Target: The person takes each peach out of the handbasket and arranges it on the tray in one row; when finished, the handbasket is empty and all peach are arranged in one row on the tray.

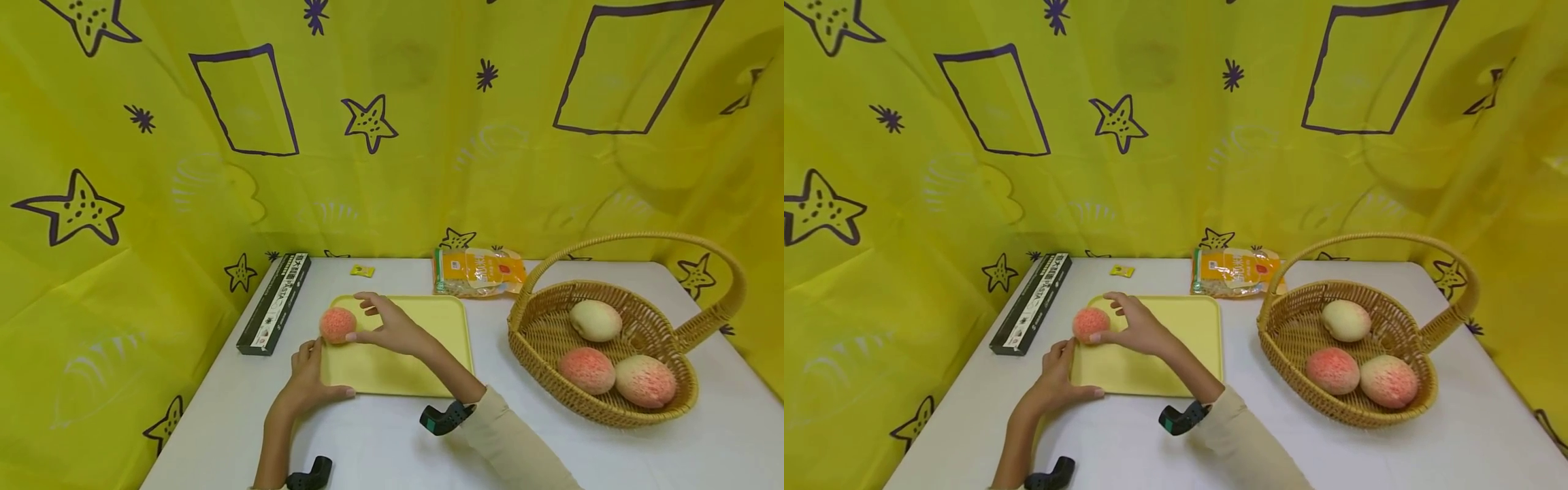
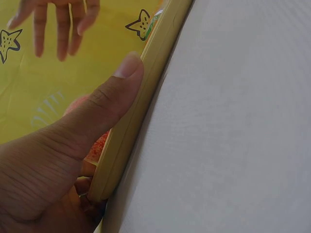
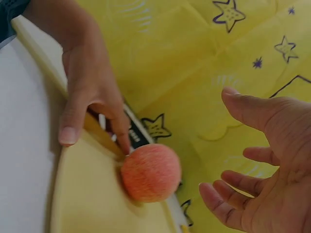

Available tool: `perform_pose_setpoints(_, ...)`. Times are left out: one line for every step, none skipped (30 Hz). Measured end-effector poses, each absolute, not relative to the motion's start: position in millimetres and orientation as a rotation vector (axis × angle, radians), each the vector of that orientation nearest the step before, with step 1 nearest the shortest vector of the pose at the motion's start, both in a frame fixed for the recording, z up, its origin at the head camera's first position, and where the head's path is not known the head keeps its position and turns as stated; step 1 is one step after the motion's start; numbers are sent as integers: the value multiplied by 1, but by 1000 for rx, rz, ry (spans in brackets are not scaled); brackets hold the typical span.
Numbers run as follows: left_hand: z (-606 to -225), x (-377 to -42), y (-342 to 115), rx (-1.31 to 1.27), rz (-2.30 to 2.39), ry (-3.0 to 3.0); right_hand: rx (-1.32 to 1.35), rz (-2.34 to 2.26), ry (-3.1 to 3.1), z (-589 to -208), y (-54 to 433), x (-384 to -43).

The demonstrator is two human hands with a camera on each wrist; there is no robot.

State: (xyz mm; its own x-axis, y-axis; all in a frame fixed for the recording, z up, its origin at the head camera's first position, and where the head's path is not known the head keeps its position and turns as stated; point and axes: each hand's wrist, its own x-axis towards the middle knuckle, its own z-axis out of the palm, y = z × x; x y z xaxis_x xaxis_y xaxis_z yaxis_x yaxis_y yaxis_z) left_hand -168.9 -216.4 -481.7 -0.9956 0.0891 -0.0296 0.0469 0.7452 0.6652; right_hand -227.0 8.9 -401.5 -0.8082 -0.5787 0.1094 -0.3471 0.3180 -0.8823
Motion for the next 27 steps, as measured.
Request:
perform_pose_setpoints(-481, -169, -216, 111, 1090, 2878, -860, -1490, 2357, -397, 12, -225)
perform_pose_setpoints(-481, -169, -216, 111, 1086, 2877, -876, -1491, 2359, -394, 16, -224)
perform_pose_setpoints(-481, -169, -216, 113, 1083, 2877, -890, -1490, 2361, -390, 19, -222)
perform_pose_setpoints(-480, -169, -216, 116, 1081, 2878, -904, -1488, 2363, -387, 23, -221)
perform_pose_setpoints(-480, -169, -216, 116, 1074, 2879, -914, -1488, 2365, -384, 27, -220)
perform_pose_setpoints(-480, -170, -216, 115, 1069, 2878, -923, -1490, 2362, -381, 31, -219)
perform_pose_setpoints(-480, -170, -216, 112, 1069, 2877, -936, -1494, 2360, -379, 35, -218)
perform_pose_setpoints(-480, -170, -216, 109, 1068, 2875, -946, -1498, 2357, -377, 39, -217)
perform_pose_setpoints(-480, -169, -216, 106, 1065, 2875, -953, -1499, 2358, -376, 42, -217)
perform_pose_setpoints(-480, -169, -216, 101, 1068, 2873, -960, -1501, 2360, -375, 46, -216)
perform_pose_setpoints(-480, -169, -216, 99, 1068, 2872, -965, -1503, 2363, -373, 50, -215)
perform_pose_setpoints(-481, -168, -216, 95, 1071, 2870, -970, -1506, 2365, -372, 54, -215)
perform_pose_setpoints(-481, -168, -216, 97, 1075, 2872, -976, -1508, 2371, -371, 57, -214)
perform_pose_setpoints(-481, -168, -216, 97, 1079, 2873, -981, -1510, 2374, -369, 60, -213)
perform_pose_setpoints(-482, -168, -216, 98, 1082, 2875, -988, -1513, 2377, -368, 64, -211)
perform_pose_setpoints(-483, -168, -216, 98, 1084, 2877, -998, -1518, 2376, -366, 68, -210)
perform_pose_setpoints(-484, -168, -216, 97, 1088, 2876, -1004, -1523, 2374, -364, 71, -207)
perform_pose_setpoints(-485, -168, -216, 93, 1092, 2875, -1016, -1525, 2376, -363, 75, -206)
perform_pose_setpoints(-486, -168, -216, 90, 1089, 2875, -1022, -1528, 2377, -362, 78, -204)
perform_pose_setpoints(-487, -168, -216, 84, 1088, 2873, -1028, -1533, 2375, -360, 82, -202)
perform_pose_setpoints(-487, -169, -216, 81, 1085, 2872, -1032, -1539, 2378, -359, 86, -201)
perform_pose_setpoints(-488, -169, -216, 80, 1084, 2873, -1035, -1542, 2382, -358, 90, -200)
perform_pose_setpoints(-487, -169, -216, 79, 1085, 2873, -1030, -1546, 2386, -357, 94, -198)
perform_pose_setpoints(-487, -169, -217, 81, 1081, 2877, -1029, -1548, 2391, -356, 98, -198)
perform_pose_setpoints(-487, -169, -217, 86, 1077, 2882, -1020, -1551, 2397, -355, 102, -196)
perform_pose_setpoints(-487, -169, -217, 89, 1080, 2886, -1017, -1552, 2403, -354, 107, -195)
perform_pose_setpoints(-486, -169, -217, 91, 1080, 2889, -1011, -1552, 2411, -354, 111, -194)
